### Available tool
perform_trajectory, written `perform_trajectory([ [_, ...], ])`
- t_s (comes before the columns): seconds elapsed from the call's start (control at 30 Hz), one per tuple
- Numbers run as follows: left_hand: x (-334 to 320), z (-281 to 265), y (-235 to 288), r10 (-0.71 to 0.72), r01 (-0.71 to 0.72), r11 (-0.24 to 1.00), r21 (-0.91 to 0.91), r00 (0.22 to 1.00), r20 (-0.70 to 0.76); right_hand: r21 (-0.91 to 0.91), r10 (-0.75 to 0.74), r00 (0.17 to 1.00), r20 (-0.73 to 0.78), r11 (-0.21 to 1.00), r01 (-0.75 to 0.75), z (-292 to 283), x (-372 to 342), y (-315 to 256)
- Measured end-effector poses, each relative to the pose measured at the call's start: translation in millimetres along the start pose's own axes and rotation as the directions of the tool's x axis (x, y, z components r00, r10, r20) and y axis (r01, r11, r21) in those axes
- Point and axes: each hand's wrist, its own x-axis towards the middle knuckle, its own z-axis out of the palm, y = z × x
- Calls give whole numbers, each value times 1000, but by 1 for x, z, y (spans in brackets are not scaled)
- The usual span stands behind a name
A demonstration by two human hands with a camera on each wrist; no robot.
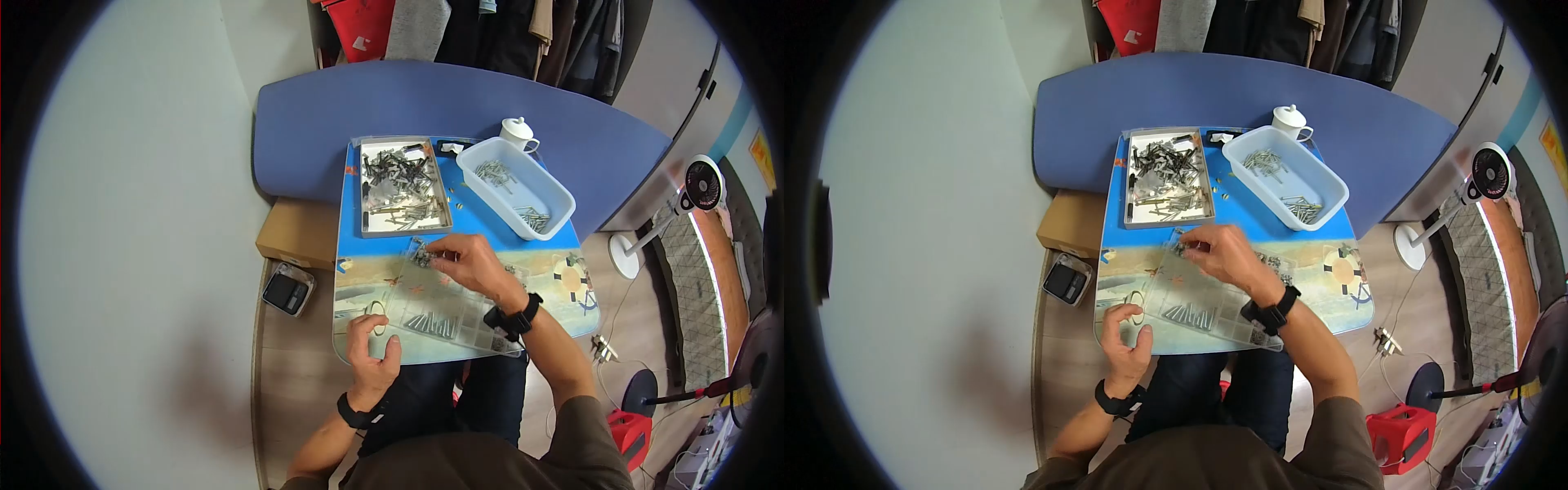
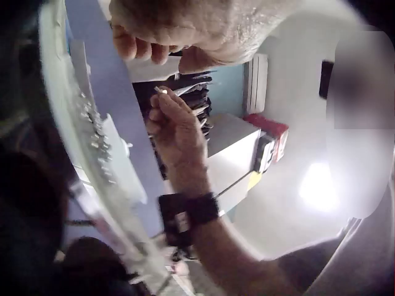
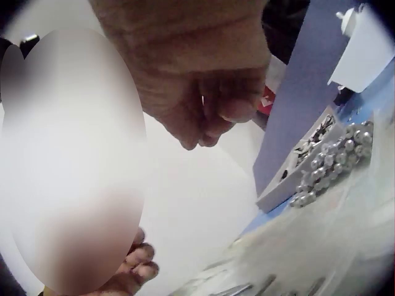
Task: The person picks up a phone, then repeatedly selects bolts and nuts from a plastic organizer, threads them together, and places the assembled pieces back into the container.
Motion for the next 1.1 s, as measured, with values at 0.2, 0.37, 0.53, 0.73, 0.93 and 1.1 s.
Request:
perform_trajectory([
  [0.2, 14, 22, 73, -500, 581, 495, -646, 799, 335, 212, 23, 992, -124, 977, 4, -13, -61, -52],
  [0.37, -8, 56, 94, -473, 578, 321, -751, 784, 401, -27, -232, 920, -316, 972, 236, -15, -107, -68],
  [0.53, -25, 66, 112, -577, 632, 201, -748, 694, 431, -122, -278, 905, -321, 960, 252, -10, -144, -75],
  [0.73, -24, 64, 112, -505, 685, 369, -628, 715, 483, 525, 216, 948, -234, 849, -64, -20, -169, -60],
  [0.93, -16, 55, 106, -326, 645, 638, -420, 721, 611, 674, 136, 989, -61, 736, -60, -29, -169, -26],
  [1.1, -5, 55, 102, -243, 474, 836, -275, 771, 589, 609, 158, 986, -53, 788, -93, -31, -169, -30],
])
